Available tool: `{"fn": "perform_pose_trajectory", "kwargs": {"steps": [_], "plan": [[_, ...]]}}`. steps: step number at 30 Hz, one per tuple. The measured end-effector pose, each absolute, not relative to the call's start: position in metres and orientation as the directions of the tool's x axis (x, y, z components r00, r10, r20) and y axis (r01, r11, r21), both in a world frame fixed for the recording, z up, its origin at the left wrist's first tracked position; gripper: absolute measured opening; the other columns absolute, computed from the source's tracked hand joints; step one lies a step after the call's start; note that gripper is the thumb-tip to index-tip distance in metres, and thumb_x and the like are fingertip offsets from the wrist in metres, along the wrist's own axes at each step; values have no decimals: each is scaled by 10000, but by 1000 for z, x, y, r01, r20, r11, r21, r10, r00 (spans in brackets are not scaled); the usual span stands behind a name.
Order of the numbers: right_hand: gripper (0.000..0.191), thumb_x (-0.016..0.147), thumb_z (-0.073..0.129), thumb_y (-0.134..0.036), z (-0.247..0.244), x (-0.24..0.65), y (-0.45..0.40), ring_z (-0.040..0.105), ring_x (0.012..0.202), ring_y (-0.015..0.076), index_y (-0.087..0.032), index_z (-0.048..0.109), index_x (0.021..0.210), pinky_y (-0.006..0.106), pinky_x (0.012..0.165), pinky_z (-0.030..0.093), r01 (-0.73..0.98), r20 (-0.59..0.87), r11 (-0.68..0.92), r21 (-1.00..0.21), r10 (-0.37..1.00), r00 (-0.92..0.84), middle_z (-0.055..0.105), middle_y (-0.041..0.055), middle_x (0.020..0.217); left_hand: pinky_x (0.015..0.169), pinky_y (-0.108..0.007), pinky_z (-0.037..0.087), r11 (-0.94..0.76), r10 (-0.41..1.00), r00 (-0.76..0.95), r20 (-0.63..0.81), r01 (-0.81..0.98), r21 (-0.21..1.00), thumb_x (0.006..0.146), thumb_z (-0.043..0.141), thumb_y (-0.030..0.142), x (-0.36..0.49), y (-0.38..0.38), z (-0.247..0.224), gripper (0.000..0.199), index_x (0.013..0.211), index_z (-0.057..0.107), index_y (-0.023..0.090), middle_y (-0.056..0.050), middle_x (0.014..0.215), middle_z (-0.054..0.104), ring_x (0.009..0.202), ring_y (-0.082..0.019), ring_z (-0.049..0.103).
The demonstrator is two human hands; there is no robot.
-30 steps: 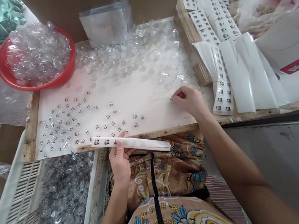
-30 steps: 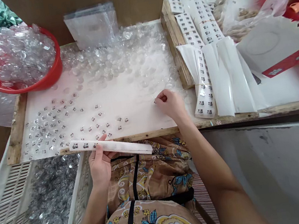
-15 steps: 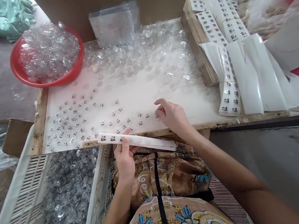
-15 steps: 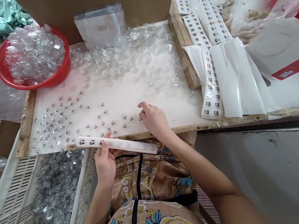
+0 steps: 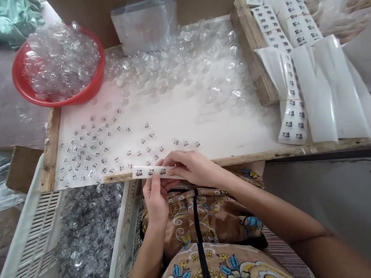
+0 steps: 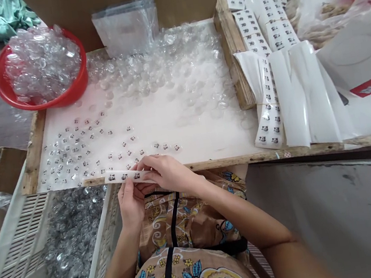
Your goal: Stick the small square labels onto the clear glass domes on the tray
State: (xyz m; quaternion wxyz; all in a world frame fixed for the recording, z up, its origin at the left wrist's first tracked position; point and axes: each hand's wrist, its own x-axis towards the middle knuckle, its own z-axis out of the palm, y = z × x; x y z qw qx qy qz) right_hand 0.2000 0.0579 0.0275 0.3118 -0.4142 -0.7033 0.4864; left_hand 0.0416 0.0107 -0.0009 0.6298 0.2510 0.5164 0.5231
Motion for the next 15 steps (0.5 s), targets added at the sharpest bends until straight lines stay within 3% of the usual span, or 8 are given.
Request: {"fn": "perform_pose_trajectory", "kwargs": {"steps": [5,8,10,12,15], "plan": [[207,963,488,-153,21,194,49,605,1008,200,-200,600,1131,336,829,508,431,122,313,-846,901,-415,617,117,1150,720,-404,639,318,901,-131,-413,-448,836,786,752,476,45,15,-3,332,893,734,162,-53,748,763,735,-259,762],[150,984,485,-203,17,186,42,582,1051,213,-215,625,1037,367,868,506,449,230,402,-798,892,-390,605,117,1156,719,-383,636,312,904,-120,-409,-466,828,805,737,449,45,16,-2,339,978,741,158,-57,809,772,733,-235,758],[133,982,506,-241,18,186,42,589,1004,201,-214,628,936,358,867,504,393,300,426,-815,890,-344,623,97,1059,723,-375,635,322,906,-105,-410,-458,829,825,713,451,44,16,-1,387,1074,734,156,-68,867,779,751,-229,758],[136,959,537,-268,20,196,50,596,911,185,-213,616,863,325,796,509,324,307,378,-867,918,-250,628,71,934,720,-376,636,331,902,-111,-418,-445,832,827,706,466,44,16,0,426,1120,728,157,-73,877,783,741,-231,760],[133,908,575,-315,18,232,76,577,774,167,-214,598,825,297,678,477,310,192,187,-932,981,-14,630,39,818,697,-374,641,330,895,-140,-424,-431,840,803,722,489,44,16,0,445,1090,740,150,-72,824,783,680,-228,755]]}}
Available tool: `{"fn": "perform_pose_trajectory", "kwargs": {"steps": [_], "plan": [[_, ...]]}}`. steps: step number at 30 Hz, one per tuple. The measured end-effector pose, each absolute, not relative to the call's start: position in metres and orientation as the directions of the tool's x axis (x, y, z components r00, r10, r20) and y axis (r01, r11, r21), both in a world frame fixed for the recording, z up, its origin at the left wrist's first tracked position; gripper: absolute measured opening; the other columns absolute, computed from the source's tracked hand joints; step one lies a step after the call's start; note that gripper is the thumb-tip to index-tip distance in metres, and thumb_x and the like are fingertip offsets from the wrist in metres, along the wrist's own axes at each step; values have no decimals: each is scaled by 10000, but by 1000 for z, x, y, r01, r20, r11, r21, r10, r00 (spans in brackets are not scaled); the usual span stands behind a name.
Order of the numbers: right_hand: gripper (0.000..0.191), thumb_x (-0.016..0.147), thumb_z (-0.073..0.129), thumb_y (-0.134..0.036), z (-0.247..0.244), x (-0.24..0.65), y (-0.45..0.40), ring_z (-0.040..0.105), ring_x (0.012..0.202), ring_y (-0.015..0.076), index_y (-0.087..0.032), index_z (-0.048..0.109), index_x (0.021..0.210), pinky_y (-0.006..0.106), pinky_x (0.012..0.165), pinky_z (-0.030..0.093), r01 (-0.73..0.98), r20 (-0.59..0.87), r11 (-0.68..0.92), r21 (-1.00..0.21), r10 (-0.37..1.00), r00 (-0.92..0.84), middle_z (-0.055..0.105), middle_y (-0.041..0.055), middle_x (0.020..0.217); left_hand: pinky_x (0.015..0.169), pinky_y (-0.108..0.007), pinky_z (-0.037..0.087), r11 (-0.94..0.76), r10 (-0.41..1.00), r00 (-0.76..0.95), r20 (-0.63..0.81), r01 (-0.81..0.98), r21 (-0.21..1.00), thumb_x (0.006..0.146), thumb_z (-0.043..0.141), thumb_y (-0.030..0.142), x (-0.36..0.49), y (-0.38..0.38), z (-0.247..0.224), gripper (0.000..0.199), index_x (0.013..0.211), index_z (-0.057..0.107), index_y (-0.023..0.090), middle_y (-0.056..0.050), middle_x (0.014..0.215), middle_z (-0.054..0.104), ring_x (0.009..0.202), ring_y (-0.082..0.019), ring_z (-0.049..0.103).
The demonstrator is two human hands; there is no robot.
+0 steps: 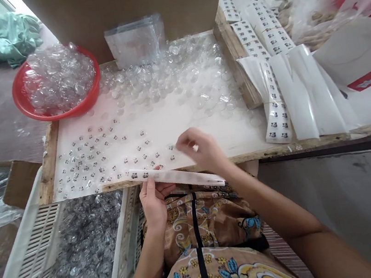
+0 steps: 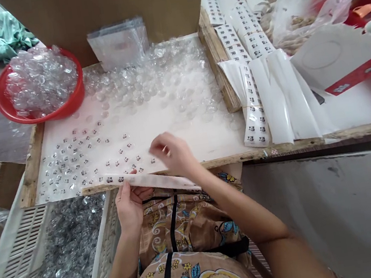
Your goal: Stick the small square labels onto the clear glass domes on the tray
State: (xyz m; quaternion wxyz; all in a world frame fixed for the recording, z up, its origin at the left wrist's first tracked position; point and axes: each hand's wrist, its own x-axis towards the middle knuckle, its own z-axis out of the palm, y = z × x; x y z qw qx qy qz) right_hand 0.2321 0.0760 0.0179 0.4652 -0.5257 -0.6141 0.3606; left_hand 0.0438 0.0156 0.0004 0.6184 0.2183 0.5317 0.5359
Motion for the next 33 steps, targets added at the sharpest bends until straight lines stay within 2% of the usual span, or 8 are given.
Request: {"fn": "perform_pose_trajectory", "kwargs": {"steps": [4,7,10,15,23,28,31,33], "plan": [[126,804,631,-309,0,293,115,481,610,129,-204,581,753,286,598,385,399,37,-90,-912,953,299,570,-14,655,652,-358,644,328,898,-136,-419,-428,842,792,734,489,44,15,0,430,1057,740,150,-76,848,784,660,-215,749],[130,764,643,-299,-11,316,128,461,579,123,-200,584,705,287,584,358,456,-74,-233,-859,938,340,547,-22,613,627,-352,645,337,898,-125,-421,-418,844,799,725,497,43,16,0,435,1066,733,153,-79,887,782,657,-207,748],[121,760,638,-303,-10,314,129,486,597,131,-196,608,712,289,599,368,508,-144,-287,-812,942,303,577,-6,638,631,-350,646,335,898,-134,-419,-408,849,799,725,499,43,16,-1,439,1071,731,154,-95,968,781,677,-208,754],[76,748,635,-267,-3,302,133,526,648,148,-195,635,724,290,630,387,589,-135,-272,-760,954,267,626,17,695,604,-331,642,328,895,-143,-423,-432,840,757,771,488,43,17,-1,429,1028,753,155,-91,899,793,641,-206,744],[40,778,620,-175,-9,296,137,551,675,160,-191,645,752,287,635,376,725,-105,-217,-654,975,197,658,31,741,679,-348,647,320,897,-143,-419,-444,837,768,767,481,42,18,-3,402,1009,763,161,-96,976,793,649,-195,747],[115,841,570,-159,-5,270,128,583,755,189,-183,682,830,301,644,368,854,-29,-113,-509,993,114,667,110,1012,650,-334,642,329,895,-134,-425,-443,834,762,769,490,43,18,-4,422,1017,762,154,-78,861,793,627,-194,739],[147,870,558,-177,-4,250,125,598,761,203,-184,681,951,306,652,377,852,-59,-46,-521,998,18,682,111,1023,599,-304,629,342,892,-123,-436,-450,825,750,775,498,43,17,-3,435,1015,762,153,-63,810,783,611,-185,729],[263,864,557,-153,-4,239,124,610,767,214,-190,642,1110,306,658,384,833,-73,-32,-552,997,-10,706,92,974,576,-298,621,346,889,-123,-440,-448,824,748,775,501,43,15,-1,434,1014,760,158,-60,835,782,616,-183,726]]}}
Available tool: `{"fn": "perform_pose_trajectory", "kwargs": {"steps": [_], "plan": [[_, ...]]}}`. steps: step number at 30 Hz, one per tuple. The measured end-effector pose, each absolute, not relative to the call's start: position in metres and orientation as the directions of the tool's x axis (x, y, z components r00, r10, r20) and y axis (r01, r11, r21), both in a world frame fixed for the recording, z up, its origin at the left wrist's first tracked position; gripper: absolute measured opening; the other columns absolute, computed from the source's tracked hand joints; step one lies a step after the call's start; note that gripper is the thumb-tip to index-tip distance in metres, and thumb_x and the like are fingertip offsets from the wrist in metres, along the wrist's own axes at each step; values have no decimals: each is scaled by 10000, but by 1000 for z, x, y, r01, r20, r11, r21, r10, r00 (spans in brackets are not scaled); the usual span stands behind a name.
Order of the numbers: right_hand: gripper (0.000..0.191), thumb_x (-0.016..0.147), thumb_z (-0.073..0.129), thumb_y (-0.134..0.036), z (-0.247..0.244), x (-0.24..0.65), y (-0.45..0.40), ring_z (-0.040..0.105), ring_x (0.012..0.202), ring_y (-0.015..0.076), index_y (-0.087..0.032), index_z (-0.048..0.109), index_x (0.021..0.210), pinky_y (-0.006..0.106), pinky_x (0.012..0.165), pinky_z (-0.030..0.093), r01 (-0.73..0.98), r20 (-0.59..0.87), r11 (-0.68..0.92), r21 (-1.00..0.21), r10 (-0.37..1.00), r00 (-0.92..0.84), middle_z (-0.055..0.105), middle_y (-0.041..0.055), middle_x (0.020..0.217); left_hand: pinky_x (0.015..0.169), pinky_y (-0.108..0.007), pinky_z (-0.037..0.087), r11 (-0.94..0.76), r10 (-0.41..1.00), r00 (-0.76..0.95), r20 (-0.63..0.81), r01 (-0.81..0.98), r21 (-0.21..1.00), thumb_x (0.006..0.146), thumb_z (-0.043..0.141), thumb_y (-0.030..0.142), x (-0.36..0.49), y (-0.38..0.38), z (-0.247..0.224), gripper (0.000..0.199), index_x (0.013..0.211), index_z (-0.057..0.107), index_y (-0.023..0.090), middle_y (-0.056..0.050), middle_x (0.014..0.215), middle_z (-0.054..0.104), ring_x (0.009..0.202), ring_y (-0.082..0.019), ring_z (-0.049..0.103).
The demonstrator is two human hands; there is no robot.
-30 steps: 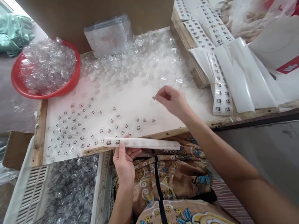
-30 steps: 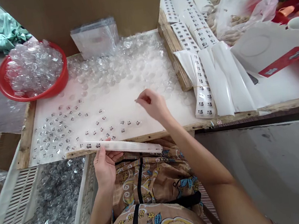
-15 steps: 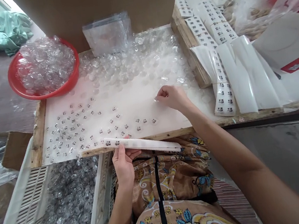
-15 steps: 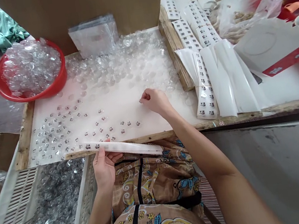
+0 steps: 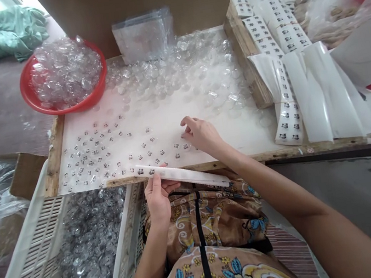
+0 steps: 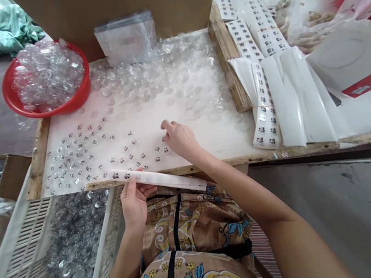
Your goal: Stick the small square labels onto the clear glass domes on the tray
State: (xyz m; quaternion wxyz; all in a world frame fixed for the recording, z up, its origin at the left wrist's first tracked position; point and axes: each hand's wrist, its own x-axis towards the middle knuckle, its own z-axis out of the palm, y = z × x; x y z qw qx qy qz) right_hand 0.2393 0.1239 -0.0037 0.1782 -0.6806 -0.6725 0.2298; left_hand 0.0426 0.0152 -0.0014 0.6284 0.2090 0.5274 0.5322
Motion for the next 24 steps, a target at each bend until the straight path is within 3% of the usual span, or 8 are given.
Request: {"fn": "perform_pose_trajectory", "kwargs": {"steps": [2,5,9,13,19,22,24], "plan": [[341,869,528,-116,0,230,120,622,813,229,-186,601,1194,313,687,400,814,-36,-11,-581,999,-12,721,88,947,578,-309,619,347,889,-132,-438,-430,834,753,765,516,42,13,-1,450,1024,755,157,-71,878,783,634,-192,727],[216,919,519,-162,14,215,105,630,883,220,-175,635,1100,313,745,431,702,45,95,-706,995,-89,723,99,964,582,-317,614,357,889,-142,-436,-381,853,765,745,537,41,11,-1,461,1008,747,146,-88,917,781,646,-202,726],[92,867,654,-225,33,190,80,618,745,143,-196,660,955,254,671,431,448,-27,134,-884,942,-335,709,27,863,614,-309,603,356,912,-83,-401,-323,877,818,707,520,42,10,-1,403,959,730,143,-68,817,760,652,-204,720],[37,859,654,-155,34,176,68,583,746,127,-190,643,853,254,686,412,466,28,181,-866,949,-315,671,18,858,668,-293,584,329,940,-20,-340,-203,922,846,708,437,43,10,1,341,1044,709,158,-61,876,752,742,-205,720],[136,952,524,-173,25,167,57,544,839,188,-184,623,860,314,731,420,606,212,359,-710,930,-301,635,83,925,683,-249,540,284,958,-23,-287,-100,954,804,756,349,43,15,2,227,905,696,155,-18,804,715,757,-173,673],[138,943,513,-168,29,172,57,553,863,181,-190,595,835,314,754,450,478,287,395,-785,915,-284,622,83,946,697,-258,548,301,953,-13,-304,-110,947,813,750,346,43,17,2,231,935,707,154,-24,820,716,782,-180,680],[95,921,538,-197,34,189,66,567,838,167,-202,575,833,297,728,467,360,251,312,-879,946,-207,620,58,902,681,-278,563,337,940,-7,-341,-133,932,810,752,365,42,17,2,272,981,716,156,-40,855,730,761,-189,691]]}}
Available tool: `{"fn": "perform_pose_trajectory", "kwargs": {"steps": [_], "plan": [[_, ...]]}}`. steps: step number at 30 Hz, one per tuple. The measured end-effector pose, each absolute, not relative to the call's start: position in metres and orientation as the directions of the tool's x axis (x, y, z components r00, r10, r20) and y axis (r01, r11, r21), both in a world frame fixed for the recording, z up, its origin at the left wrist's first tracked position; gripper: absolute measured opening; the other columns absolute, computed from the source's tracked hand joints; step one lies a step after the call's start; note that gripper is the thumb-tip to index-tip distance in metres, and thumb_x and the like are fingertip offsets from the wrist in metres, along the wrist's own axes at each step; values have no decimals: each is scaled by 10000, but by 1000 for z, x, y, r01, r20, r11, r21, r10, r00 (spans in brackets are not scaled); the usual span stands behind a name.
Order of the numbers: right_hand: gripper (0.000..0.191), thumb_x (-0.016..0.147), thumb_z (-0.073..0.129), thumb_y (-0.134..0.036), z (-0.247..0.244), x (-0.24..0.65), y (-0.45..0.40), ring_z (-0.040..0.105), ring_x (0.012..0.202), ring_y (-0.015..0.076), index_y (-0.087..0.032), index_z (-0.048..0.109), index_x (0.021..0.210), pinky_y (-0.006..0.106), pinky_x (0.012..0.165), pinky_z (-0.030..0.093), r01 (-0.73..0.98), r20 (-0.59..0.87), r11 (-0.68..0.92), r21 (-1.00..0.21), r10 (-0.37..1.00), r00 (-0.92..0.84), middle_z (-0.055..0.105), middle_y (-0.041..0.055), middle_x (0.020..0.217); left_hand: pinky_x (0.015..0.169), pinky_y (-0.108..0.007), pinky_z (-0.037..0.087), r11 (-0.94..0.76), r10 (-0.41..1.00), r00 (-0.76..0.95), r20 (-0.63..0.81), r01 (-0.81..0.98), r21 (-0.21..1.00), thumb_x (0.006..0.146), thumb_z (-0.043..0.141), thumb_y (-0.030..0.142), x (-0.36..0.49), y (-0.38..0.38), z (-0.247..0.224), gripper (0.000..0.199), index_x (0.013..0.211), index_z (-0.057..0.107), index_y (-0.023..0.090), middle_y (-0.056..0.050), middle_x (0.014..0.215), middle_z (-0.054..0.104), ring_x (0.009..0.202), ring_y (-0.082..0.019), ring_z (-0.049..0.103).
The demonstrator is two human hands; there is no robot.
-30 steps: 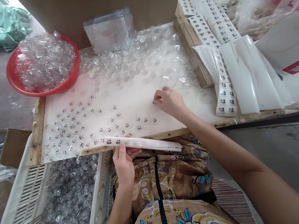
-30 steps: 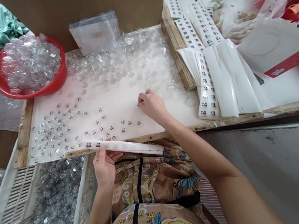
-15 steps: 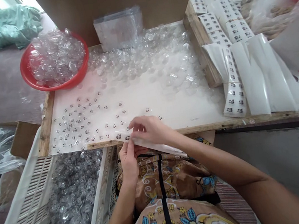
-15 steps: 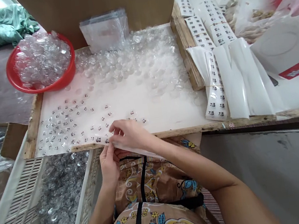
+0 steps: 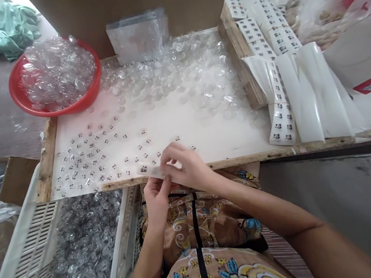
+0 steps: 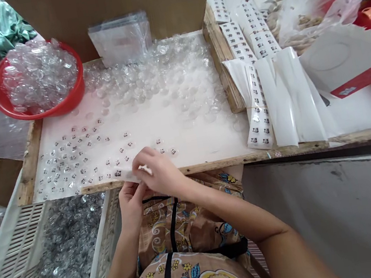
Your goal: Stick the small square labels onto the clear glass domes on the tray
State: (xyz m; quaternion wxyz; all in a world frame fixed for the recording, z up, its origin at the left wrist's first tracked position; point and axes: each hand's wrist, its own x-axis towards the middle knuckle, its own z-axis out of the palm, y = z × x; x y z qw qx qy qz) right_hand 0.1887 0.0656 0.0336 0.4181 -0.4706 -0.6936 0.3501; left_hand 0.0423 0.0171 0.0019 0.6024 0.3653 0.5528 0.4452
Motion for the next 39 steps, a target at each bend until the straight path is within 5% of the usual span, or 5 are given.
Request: {"fn": "perform_pose_trajectory", "kwargs": {"steps": [7,17,30,35,39], "plan": [[172,800,636,-361,7,300,114,489,624,138,-209,559,777,286,566,381,367,-84,-200,-908,948,307,570,6,680,644,-291,590,352,933,-23,-358,-128,927,788,772,373,40,15,-4,242,887,732,155,-32,774,717,684,-184,689],[97,712,655,-282,-12,322,122,496,592,145,-196,607,712,292,558,358,442,-214,-380,-813,900,380,590,5,638,687,-317,613,366,928,-19,-372,-138,920,768,783,404,41,16,-1,331,970,740,145,-56,865,737,735,-195,706],[61,787,556,-184,-17,292,112,593,761,205,-203,599,826,334,727,434,777,36,-160,-609,973,228,658,104,936,643,-287,595,360,929,-31,-369,-161,919,761,793,388,42,15,-4,329,989,749,156,-40,848,730,723,-185,694],[245,843,538,-170,-11,249,97,618,751,204,-207,567,1084,311,715,434,729,-37,-52,-683,999,36,700,47,851,652,-300,592,362,928,-37,-371,-152,920,751,797,396,42,15,-3,347,996,754,155,-44,847,736,708,-191,698],[137,903,507,-206,-5,246,105,618,803,205,-201,602,1002,322,741,446,729,23,36,-683,999,-28,695,90,968,655,-297,596,366,926,-42,-375,-148,919,758,792,383,39,14,-3,337,999,750,153,-50,866,741,721,-192,699]]}}
